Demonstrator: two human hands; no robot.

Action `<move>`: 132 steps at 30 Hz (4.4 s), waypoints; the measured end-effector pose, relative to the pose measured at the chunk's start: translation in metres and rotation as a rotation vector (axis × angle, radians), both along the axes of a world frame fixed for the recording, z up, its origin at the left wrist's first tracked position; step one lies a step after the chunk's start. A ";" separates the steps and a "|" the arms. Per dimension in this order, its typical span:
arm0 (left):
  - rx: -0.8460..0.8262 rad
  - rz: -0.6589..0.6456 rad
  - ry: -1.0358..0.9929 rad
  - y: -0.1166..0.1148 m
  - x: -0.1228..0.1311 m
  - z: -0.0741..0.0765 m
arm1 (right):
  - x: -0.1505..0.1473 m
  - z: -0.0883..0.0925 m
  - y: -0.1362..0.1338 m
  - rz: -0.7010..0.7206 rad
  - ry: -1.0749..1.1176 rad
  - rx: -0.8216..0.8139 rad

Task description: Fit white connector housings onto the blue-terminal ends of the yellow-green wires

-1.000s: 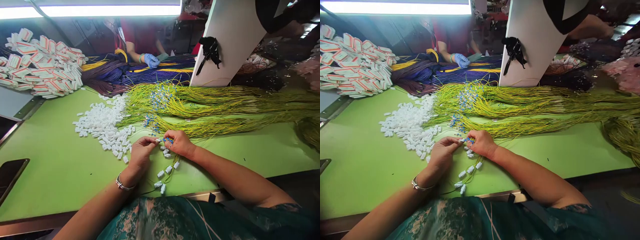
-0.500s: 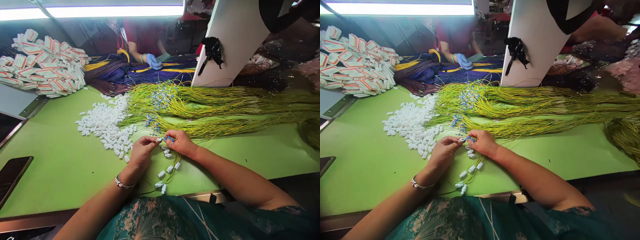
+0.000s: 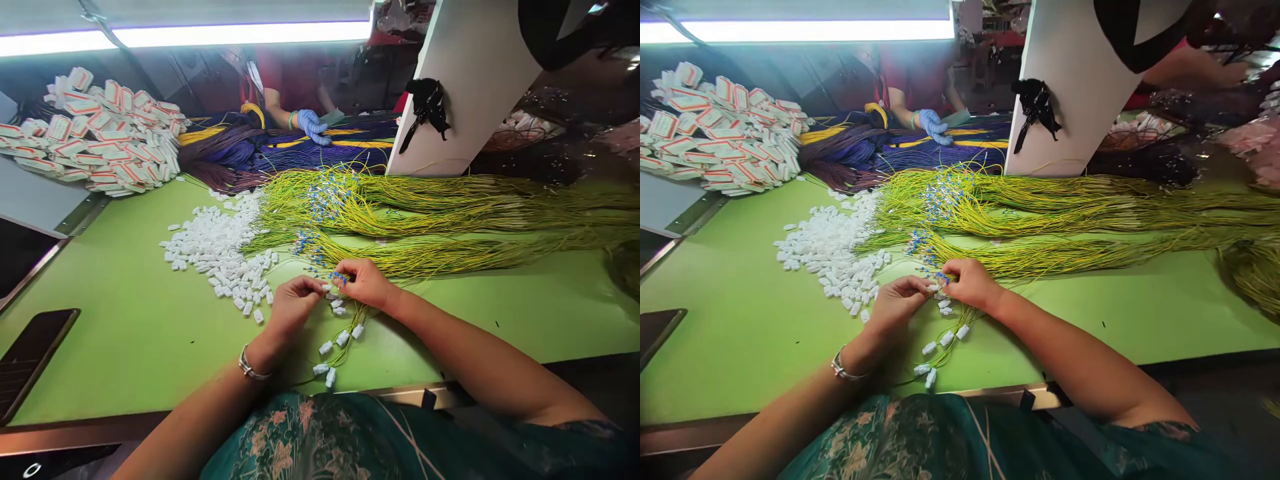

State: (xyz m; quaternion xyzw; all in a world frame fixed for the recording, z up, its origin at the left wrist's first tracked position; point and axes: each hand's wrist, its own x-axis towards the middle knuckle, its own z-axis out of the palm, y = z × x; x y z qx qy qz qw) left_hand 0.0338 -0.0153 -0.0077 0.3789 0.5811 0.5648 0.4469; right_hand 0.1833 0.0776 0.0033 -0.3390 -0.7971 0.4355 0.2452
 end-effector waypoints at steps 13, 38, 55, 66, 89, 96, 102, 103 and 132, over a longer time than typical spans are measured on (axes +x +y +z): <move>-0.030 0.087 1.028 -0.035 -0.062 0.033 | -0.006 -0.008 0.000 -0.045 0.099 -0.148; -0.190 0.042 -0.154 0.005 -0.020 0.006 | -0.003 -0.016 -0.002 -0.063 0.035 -0.050; 0.222 0.007 0.498 0.002 -0.024 0.006 | -0.001 -0.010 -0.001 -0.025 0.034 -0.064; 0.046 -0.002 0.186 0.004 -0.015 0.003 | -0.002 -0.007 -0.003 -0.029 0.009 -0.084; 0.152 -0.468 0.453 -0.022 0.009 0.010 | -0.001 0.001 0.007 0.005 0.140 -0.301; 0.090 -0.190 1.085 -0.027 -0.048 0.026 | -0.002 0.002 0.000 0.061 0.186 -0.397; 0.050 -0.117 1.395 -0.030 -0.098 0.013 | -0.003 0.005 -0.001 0.041 0.130 -0.371; 0.071 -0.120 1.407 -0.032 -0.097 0.012 | -0.004 0.005 -0.001 0.041 0.124 -0.378; -0.258 0.064 0.016 -0.005 -0.047 0.035 | -0.006 -0.007 0.001 -0.030 0.039 -0.148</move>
